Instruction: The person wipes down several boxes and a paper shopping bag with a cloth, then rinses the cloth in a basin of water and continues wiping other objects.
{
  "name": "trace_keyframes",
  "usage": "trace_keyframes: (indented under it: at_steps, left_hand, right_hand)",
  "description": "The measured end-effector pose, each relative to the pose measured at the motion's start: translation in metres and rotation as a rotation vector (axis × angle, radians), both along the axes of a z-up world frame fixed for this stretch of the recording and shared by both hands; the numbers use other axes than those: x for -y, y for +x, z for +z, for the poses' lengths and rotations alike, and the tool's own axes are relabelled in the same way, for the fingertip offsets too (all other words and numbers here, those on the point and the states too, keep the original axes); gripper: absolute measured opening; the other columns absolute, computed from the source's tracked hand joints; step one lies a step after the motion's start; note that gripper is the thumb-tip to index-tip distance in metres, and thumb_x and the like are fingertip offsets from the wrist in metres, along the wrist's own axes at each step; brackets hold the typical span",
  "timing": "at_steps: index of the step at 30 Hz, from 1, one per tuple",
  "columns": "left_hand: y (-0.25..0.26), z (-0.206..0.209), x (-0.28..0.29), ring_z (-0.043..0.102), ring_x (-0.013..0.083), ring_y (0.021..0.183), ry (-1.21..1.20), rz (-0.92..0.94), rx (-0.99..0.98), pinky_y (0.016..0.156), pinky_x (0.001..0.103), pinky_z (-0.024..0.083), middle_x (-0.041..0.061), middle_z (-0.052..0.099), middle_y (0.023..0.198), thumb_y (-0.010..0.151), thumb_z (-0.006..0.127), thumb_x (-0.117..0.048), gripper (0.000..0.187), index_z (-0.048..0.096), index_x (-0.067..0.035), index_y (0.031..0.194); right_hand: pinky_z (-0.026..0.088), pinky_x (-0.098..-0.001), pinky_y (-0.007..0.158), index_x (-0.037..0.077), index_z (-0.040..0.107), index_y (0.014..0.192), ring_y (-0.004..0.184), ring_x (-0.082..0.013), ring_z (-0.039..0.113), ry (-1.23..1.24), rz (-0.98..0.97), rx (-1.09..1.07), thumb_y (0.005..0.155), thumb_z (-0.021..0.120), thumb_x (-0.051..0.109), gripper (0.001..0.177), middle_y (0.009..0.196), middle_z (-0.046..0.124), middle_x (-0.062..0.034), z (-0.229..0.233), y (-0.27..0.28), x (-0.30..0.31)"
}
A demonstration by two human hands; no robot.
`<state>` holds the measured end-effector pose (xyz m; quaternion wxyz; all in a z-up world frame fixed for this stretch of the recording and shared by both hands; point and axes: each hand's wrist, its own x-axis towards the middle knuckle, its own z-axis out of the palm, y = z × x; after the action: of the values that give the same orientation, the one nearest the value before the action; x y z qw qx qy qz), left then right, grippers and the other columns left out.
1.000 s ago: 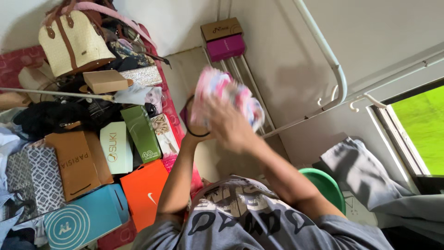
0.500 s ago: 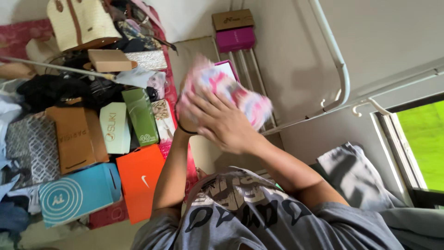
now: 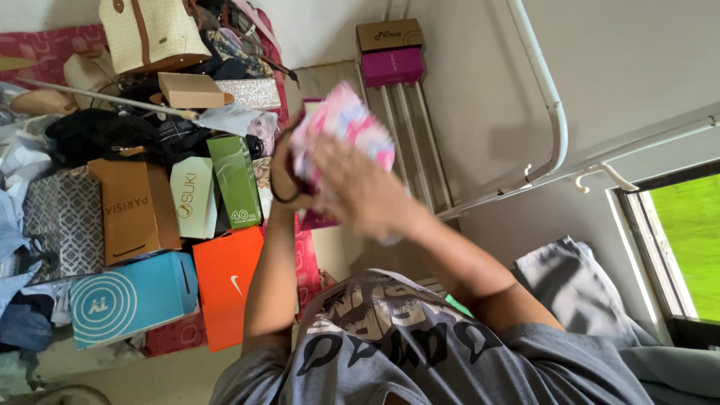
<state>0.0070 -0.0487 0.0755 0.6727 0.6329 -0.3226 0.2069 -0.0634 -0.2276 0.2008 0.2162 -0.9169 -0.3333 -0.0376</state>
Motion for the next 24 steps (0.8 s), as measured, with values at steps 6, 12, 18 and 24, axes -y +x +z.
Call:
trace_keyframes:
  at_steps: [6,12,18,24]
  left_hand:
    - [-0.005,-0.004,-0.011,0.039,0.0274,0.154,-0.183,-0.296,-0.119,0.133,0.040,0.027,0.019,0.037,0.169,0.060,0.095,-0.052,0.131,0.034,0.004,0.161]
    - [-0.009,-0.027,-0.002,0.047,0.0275,0.144,-0.253,-0.439,-0.166,0.127,0.039,0.032,0.015,0.049,0.156,0.061,0.094,-0.029,0.117,0.037,0.002,0.158]
    - [0.003,-0.041,-0.009,0.052,0.0294,0.143,-0.593,-0.633,-0.363,0.125,0.044,0.041,0.017,0.051,0.152,0.059,0.096,-0.041,0.121,0.036,-0.001,0.156]
    - [0.005,-0.015,-0.023,0.046,0.0295,0.152,-0.219,-0.602,-0.207,0.127,0.040,0.034,0.016,0.043,0.166,0.056,0.095,-0.056,0.124,0.044,0.001,0.154]
  right_hand:
    - [0.027,-0.0522,0.127,0.013,0.044,0.157,0.145,-0.0269,0.041,-0.158,0.208,0.047,0.092,0.067,0.031,0.071,0.152,0.046,-0.0085,-0.009,0.026,0.020]
    - [0.045,-0.0505,0.115,0.014,0.061,0.148,0.137,-0.0365,0.056,0.298,0.041,-0.070,0.101,0.064,0.023,0.047,0.149,0.060,-0.0189,-0.041,0.089,0.045]
    - [0.043,-0.0418,0.125,0.016,0.062,0.143,0.144,-0.0297,0.051,0.950,0.041,0.015,0.113,0.046,0.035,0.039,0.155,0.055,-0.0153,-0.116,0.072,0.022]
    - [0.039,-0.0405,0.112,0.006,0.057,0.142,0.129,-0.0280,0.049,1.132,-0.263,-0.274,0.113,0.044,0.034,0.042,0.143,0.053,-0.0184,-0.192,0.058,0.046]
